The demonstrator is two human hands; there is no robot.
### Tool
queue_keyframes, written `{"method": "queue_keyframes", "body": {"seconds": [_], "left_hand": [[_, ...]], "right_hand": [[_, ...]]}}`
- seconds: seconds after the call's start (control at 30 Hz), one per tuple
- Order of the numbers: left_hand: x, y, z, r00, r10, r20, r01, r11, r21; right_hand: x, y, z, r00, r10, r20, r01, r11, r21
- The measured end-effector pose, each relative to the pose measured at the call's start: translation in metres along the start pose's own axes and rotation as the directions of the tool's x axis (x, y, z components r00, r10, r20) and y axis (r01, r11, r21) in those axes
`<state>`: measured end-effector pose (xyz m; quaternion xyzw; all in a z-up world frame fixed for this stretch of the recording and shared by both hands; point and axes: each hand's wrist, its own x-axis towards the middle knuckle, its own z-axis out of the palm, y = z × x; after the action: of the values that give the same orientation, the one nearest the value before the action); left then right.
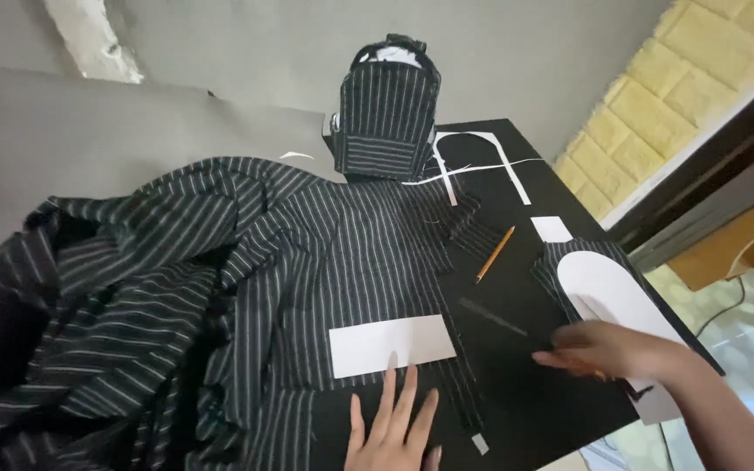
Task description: Cutting fabric and paper templates using scissors on a workshop table.
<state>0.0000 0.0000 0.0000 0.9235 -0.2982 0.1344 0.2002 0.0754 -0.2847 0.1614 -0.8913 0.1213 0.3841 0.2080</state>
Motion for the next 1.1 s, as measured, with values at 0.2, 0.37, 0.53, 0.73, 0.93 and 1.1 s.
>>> {"method": "queue_keyframes", "body": {"seconds": [0.2,0.37,0.53,0.73,0.93,1.1], "left_hand": [[0.037,0.021,0.012,0.953,-0.145,-0.266,0.246,0.883,0.4],[0.042,0.023,0.027,0.945,-0.201,-0.257,0.291,0.874,0.388],[0.042,0.016,0.035,0.962,-0.211,-0.173,0.263,0.889,0.375],[0.05,0.016,0.032,0.93,-0.207,-0.304,0.314,0.878,0.361],[0.052,0.018,0.028,0.936,-0.194,-0.293,0.304,0.867,0.395],[0.051,0.017,0.024,0.954,-0.197,-0.226,0.276,0.871,0.405]], "right_hand": [[0.047,-0.004,-0.046,0.987,0.023,0.161,-0.018,0.999,-0.035],[0.081,-0.006,-0.071,0.933,-0.106,0.343,0.155,0.981,-0.118],[0.114,-0.009,-0.084,0.887,-0.158,0.433,0.196,0.979,-0.046],[0.141,0.015,-0.087,0.853,-0.242,0.463,0.299,0.953,-0.052],[0.148,0.012,-0.084,0.802,-0.372,0.467,0.404,0.914,0.035],[0.156,0.032,-0.098,0.855,-0.312,0.414,0.387,0.916,-0.109]]}}
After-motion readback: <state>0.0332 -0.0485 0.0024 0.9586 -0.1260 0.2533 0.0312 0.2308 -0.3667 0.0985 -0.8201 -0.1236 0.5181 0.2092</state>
